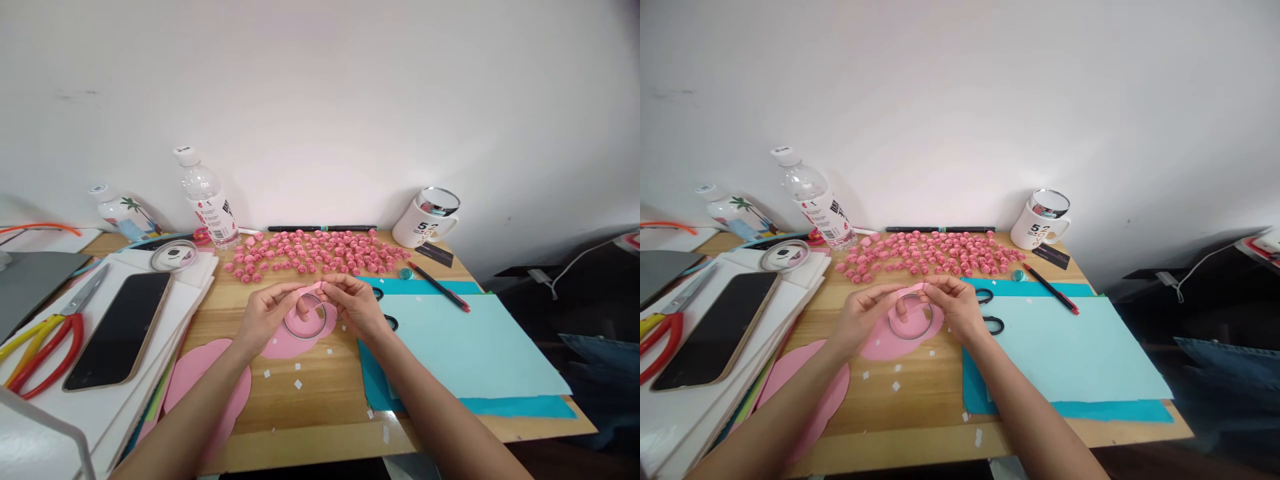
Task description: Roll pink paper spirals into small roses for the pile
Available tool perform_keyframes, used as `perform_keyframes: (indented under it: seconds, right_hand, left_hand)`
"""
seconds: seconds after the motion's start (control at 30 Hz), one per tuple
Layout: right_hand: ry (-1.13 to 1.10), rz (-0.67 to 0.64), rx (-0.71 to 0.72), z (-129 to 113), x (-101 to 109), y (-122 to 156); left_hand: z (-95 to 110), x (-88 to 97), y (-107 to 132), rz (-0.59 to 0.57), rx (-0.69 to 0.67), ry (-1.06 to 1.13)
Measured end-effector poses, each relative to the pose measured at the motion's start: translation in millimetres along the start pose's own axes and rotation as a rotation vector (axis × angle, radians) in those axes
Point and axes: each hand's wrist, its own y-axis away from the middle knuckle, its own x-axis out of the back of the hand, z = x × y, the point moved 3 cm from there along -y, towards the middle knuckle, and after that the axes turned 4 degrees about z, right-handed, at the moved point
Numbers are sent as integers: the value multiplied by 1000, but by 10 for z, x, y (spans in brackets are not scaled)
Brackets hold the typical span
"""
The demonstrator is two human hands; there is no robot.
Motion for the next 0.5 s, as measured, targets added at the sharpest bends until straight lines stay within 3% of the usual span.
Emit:
perform_keyframes:
  seconds: [0.5]
  right_hand:
    - [34, 10, 31, 3, -11, 9]
  left_hand:
    - [-17, 5, -1, 13, -16, -42]
